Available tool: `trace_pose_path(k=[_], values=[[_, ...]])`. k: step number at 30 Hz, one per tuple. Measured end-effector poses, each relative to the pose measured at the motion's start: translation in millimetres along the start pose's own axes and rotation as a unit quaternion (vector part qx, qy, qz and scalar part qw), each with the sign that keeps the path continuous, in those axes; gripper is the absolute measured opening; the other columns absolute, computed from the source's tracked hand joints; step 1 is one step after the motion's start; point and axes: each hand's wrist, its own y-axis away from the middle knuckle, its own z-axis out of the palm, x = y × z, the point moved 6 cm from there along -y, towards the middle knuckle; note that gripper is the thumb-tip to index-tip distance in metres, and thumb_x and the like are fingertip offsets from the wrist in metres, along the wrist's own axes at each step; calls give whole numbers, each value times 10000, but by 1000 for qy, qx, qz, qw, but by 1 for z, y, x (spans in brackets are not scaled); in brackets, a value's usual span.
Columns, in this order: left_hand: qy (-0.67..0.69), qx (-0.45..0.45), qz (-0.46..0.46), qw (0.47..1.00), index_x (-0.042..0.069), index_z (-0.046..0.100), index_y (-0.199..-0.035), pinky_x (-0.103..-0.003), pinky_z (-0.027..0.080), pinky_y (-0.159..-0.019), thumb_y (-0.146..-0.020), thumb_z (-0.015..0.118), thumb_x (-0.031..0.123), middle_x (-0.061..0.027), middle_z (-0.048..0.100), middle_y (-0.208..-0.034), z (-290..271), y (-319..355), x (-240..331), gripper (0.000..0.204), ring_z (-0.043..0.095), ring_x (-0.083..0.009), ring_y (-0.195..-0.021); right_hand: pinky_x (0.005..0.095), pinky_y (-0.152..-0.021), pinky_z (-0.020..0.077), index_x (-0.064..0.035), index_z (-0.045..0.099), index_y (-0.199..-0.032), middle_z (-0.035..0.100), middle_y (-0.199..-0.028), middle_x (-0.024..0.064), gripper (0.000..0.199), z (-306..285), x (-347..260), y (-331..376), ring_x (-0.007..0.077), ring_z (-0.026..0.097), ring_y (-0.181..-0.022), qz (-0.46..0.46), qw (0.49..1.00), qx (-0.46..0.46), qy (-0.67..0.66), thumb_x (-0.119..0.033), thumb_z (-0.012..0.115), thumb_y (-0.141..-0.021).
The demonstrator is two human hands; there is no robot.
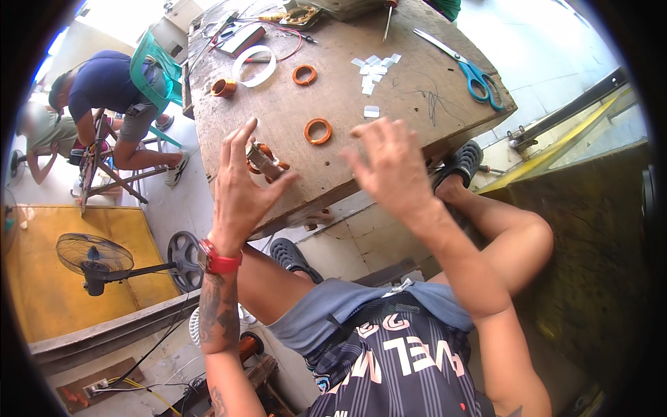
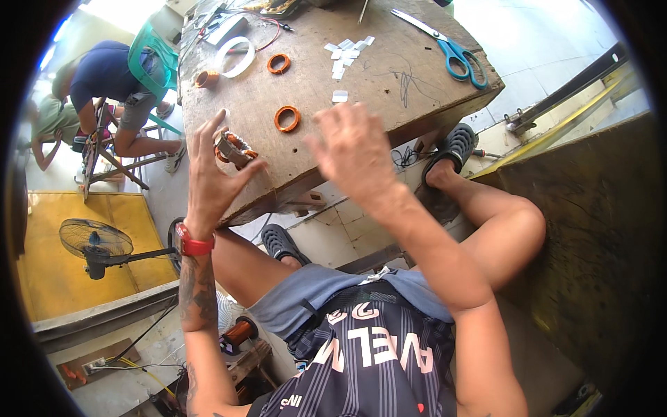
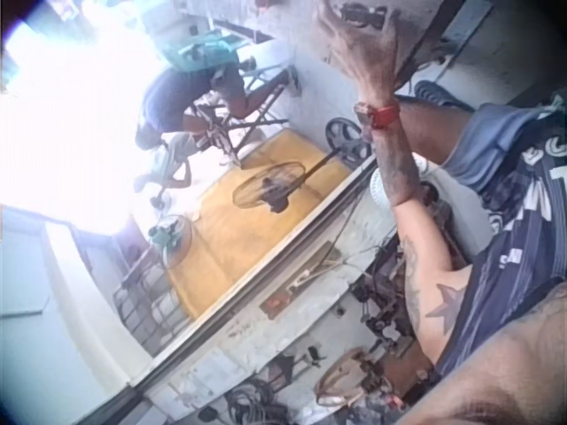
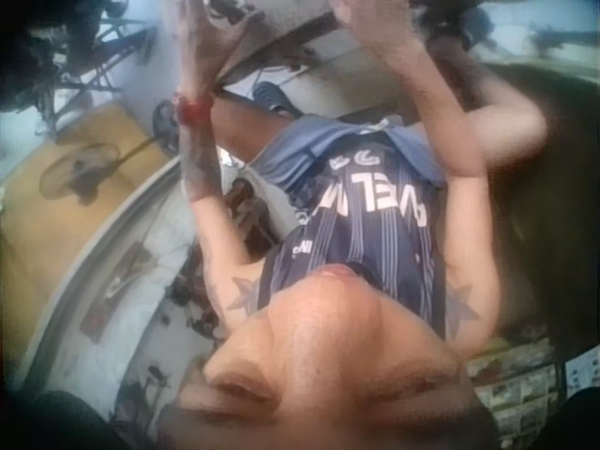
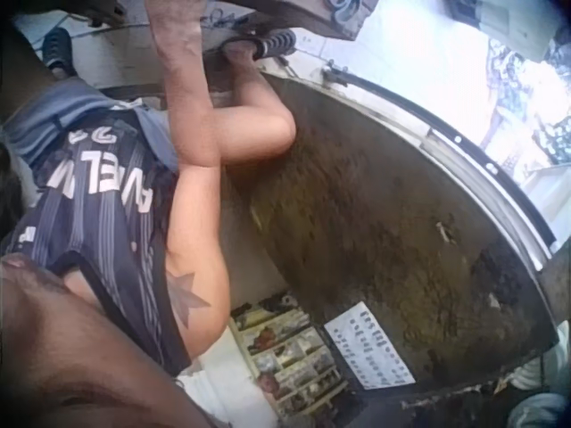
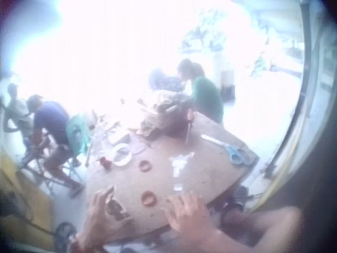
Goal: The person assembles a small cylindrical electrical component by hand, repeatedly placing small white insulating pieces and orange rings onto the object. The person rotates the component and adjusts the parts to fit them into place.
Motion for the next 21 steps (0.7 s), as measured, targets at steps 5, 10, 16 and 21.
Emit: trace_pose_path(k=[5, 10, 16, 21], values=[[271, -138, -40, 952, 88, 527, -1537, -427, 551, -1109, -729, 967, 184, -135, 567, -1462, 8, -7, -12, 925, 629, -301, -1333, 446, -970, 475, -76, 731, -1121, 674, -1086, 91, 290, -4, 62, -25, 282, 625, -1095, 58, 998, 27, -14, -340, 735, -1002], [192, -164, -14, 967, 71, 511, -1556, -401, 518, -1159, -711, 1011, 184, -89, 544, -1498, 5, -6, -5, 989, 568, -232, -1388, 427, -972, 461, -133, 745, -1075, 683, -1075, 82, 209, 6, 67, -29, 274, 631, -1088, 83, 994, 5, -68, -331, 723, -1012], [286, -47, -36, 956, 44, 544, -1527, -433, 509, -1149, -791, 928, 257, -138, 598, -1465, -2, 14, -19, 857, 602, -295, -1351, 422, -931, 456, -147, 705, -1095, 713, -1031, 26, 181, 4, 71, -28, 247, 649, -1015, 97, 988, 38, -116, -319, 696, -1037], [442, 65, -274, 851, -11, 576, -1444, -354, 572, -967, -1080, 672, 210, -126, 691, -1271, -4, 52, -55, 437, 692, -187, -1091, 420, -894, 465, -134, 687, -1091, 728, -960, 28, 169, 4, 72, -28, 252, 661, -939, 109, 982, 70, -138, -297, 689, -1046]])
